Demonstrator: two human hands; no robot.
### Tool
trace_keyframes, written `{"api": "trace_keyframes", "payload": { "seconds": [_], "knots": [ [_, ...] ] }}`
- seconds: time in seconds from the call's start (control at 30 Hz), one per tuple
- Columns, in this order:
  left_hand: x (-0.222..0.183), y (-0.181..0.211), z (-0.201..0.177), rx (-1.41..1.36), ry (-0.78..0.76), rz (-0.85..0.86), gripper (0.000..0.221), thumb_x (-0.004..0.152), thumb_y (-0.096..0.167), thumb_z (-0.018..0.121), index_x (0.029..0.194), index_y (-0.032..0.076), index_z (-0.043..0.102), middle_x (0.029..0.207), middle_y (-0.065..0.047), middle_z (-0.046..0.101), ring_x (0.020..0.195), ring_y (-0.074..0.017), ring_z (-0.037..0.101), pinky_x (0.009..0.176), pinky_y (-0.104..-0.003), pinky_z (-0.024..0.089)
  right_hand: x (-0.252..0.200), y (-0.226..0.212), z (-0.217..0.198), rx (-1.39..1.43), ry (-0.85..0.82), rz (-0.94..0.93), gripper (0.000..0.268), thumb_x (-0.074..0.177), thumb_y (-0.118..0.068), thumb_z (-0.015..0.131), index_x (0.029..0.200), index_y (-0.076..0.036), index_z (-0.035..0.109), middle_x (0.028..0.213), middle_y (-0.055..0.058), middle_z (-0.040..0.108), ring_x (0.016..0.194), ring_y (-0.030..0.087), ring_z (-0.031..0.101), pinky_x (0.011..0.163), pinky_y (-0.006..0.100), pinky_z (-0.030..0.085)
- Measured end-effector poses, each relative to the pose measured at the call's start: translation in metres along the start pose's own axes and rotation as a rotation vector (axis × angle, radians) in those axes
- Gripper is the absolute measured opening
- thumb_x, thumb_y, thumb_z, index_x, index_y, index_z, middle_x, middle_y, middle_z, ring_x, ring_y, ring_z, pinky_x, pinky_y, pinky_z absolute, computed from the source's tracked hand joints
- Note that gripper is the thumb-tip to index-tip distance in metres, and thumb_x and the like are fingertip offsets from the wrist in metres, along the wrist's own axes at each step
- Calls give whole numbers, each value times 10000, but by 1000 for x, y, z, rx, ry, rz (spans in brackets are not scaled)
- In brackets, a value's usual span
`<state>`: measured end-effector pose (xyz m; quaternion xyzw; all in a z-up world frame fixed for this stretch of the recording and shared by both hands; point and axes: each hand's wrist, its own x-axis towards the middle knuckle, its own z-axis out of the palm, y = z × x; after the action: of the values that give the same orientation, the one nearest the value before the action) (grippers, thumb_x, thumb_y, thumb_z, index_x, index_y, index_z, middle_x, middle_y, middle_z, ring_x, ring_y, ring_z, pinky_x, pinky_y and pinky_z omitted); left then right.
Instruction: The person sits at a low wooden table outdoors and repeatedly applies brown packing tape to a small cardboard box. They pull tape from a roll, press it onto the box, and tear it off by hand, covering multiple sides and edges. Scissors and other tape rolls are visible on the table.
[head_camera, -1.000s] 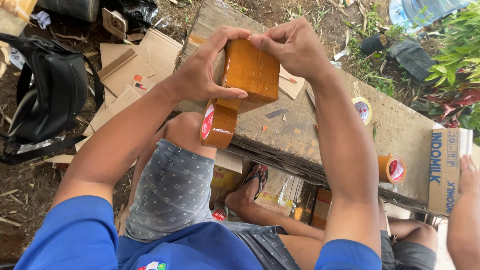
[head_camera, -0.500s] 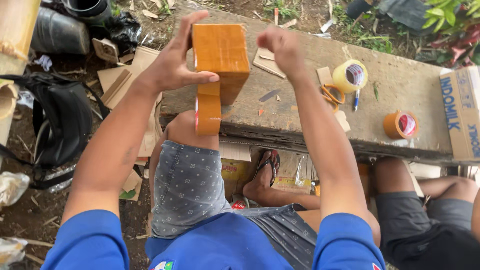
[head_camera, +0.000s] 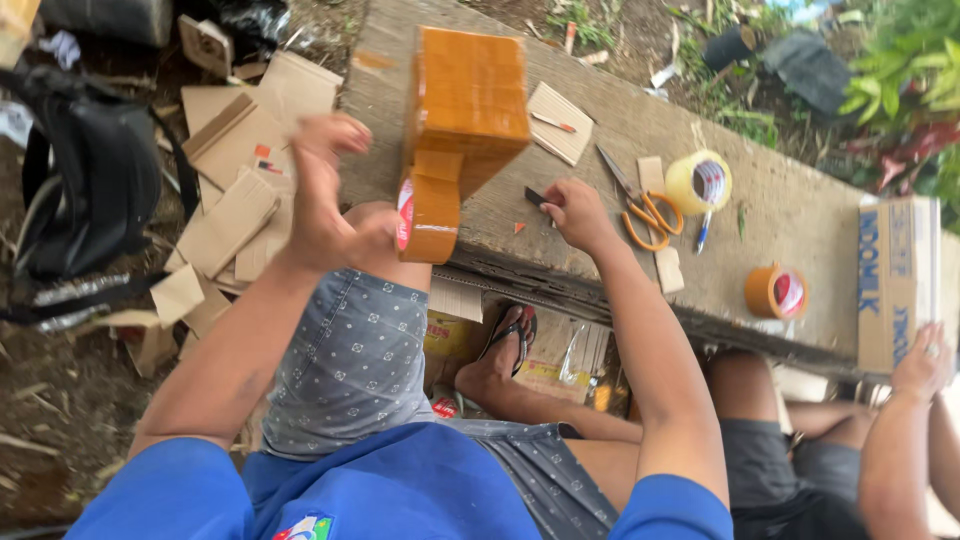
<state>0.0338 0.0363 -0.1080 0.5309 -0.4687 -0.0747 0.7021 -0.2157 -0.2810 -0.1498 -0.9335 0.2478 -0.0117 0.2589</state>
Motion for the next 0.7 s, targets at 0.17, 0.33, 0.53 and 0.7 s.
{"api": "trace_keyframes", "payload": {
  "seconds": [0.17,0.33,0.53,0.7],
  "knots": [
    [-18,23,4,193,-279,55,915,741,424,938,1435,107,433,1444,-168,436,1401,-331,450,1162,-448,454,-2,-28,-24,26,-63,-43,202,857,-31,742,987,17,595,977,143,640,918,269,692,766,376,526],
    [2,32,9,330,-320,125,883,692,436,934,1400,142,495,1415,-166,427,1388,-390,394,1068,-479,497,-30,-100,-85,506,-126,-94,149,911,-18,749,898,-20,601,994,76,647,1112,133,695,932,275,575],
    [7,30,10,323,-350,5,845,696,474,930,1367,132,546,1367,-125,469,1356,-371,409,990,-441,550,-48,-192,-106,37,196,-309,88,946,-19,819,962,-36,734,953,49,754,879,94,728,738,263,597],
    [9,44,16,392,-297,11,841,736,555,899,1368,117,557,1341,-111,541,1328,-325,470,1055,-489,484,-39,-243,-82,-261,387,-606,246,933,79,794,1162,-1,749,1047,102,744,967,217,665,856,346,544]
  ]
}}
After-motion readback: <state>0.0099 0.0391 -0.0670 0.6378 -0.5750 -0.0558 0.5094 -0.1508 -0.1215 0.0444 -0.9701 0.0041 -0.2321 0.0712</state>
